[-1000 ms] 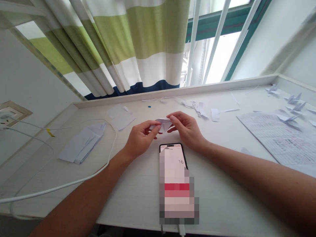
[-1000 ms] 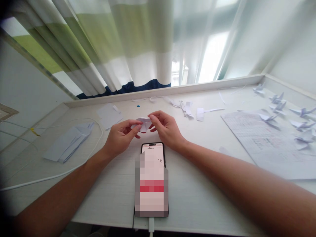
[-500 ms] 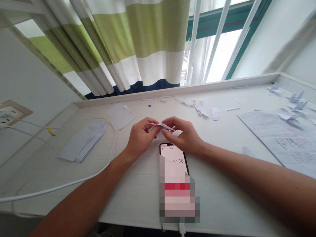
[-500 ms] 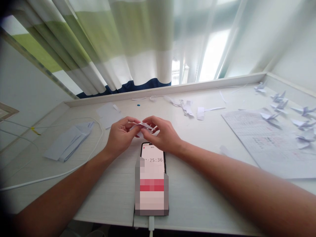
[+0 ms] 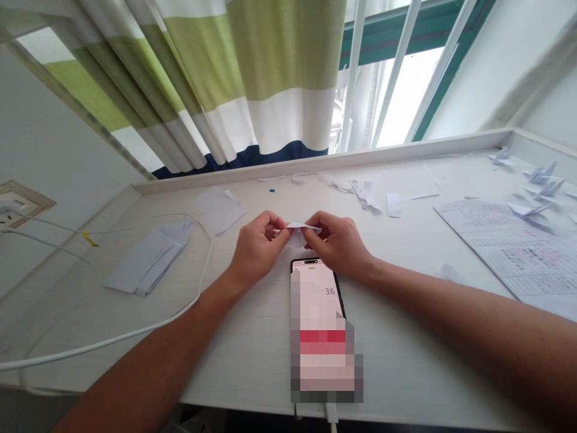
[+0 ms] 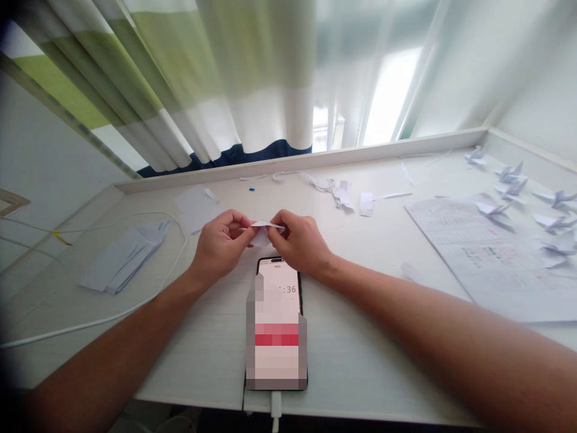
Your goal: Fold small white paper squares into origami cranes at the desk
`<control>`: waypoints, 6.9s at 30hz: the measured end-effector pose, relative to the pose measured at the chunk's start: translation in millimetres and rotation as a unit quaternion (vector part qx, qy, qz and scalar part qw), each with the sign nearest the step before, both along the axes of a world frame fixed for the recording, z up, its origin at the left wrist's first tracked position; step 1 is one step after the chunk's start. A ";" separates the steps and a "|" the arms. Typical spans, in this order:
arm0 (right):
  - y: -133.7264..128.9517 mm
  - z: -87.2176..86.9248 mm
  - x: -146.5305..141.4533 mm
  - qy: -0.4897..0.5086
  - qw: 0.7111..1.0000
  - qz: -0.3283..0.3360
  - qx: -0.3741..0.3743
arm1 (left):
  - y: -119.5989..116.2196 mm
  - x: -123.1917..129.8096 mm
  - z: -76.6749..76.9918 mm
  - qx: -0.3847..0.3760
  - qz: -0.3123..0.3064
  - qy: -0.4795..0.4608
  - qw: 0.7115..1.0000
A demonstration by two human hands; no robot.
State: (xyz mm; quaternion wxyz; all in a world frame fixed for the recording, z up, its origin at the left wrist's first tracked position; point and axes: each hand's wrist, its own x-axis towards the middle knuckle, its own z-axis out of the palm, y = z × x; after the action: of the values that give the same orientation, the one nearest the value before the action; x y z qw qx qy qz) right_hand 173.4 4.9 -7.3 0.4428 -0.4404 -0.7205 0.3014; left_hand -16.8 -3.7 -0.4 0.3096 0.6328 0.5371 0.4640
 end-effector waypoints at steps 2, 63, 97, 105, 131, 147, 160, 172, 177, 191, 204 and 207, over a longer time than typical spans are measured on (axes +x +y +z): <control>0.0 1.6 -0.2 0.006 1.000 0.002 -0.014 | 1.2 -0.7 -0.4 0.005 -0.004 -0.002 1.000; 2.5 4.1 -0.5 0.017 0.999 0.046 0.011 | -2.5 -4.7 13.5 -0.086 -0.068 0.084 0.990; 9.7 2.7 -0.5 0.240 0.953 0.108 -0.152 | -1.3 -5.6 10.2 -0.165 -0.182 -0.130 0.961; 14.7 -0.3 -0.7 0.272 0.945 0.096 -0.157 | 0.5 -1.0 8.4 -0.142 -0.127 -0.157 0.969; -1.8 10.9 -7.3 0.295 0.933 0.093 -0.186 | 0.6 15.1 -1.9 -0.008 -0.038 -0.210 0.977; 7.0 13.1 1.4 0.282 0.887 0.233 -0.281 | 2.8 4.7 -0.2 -0.038 -0.112 -0.264 0.957; 9.4 10.4 1.0 0.273 0.908 0.186 -0.257 | 1.6 3.6 3.7 -0.103 -0.132 -0.259 0.951; 15.4 11.6 6.1 0.274 0.892 0.212 -0.291 | -0.3 -2.8 6.7 -0.140 -0.172 -0.231 0.947; 19.2 12.2 9.5 0.290 0.921 0.177 -0.190 | -0.8 0.2 4.1 -0.154 -0.169 -0.181 0.956; 17.1 13.4 3.1 0.286 0.944 0.073 -0.150 | -5.0 4.7 16.8 -0.182 -0.157 -0.114 0.964; 20.6 14.1 11.1 0.169 0.975 0.127 -0.070 | 4.6 -13.0 19.0 -0.271 -0.168 -0.161 0.934; 23.8 10.4 15.3 0.116 0.983 0.137 -0.043 | 9.2 -19.9 18.1 -0.264 -0.160 -0.130 0.942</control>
State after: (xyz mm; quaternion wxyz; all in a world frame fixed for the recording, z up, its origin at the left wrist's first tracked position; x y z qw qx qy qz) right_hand 188.8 28.7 3.0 0.4586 -0.3184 -0.7040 0.4390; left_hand -36.7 5.5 17.7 0.6031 0.5399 0.4871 0.3279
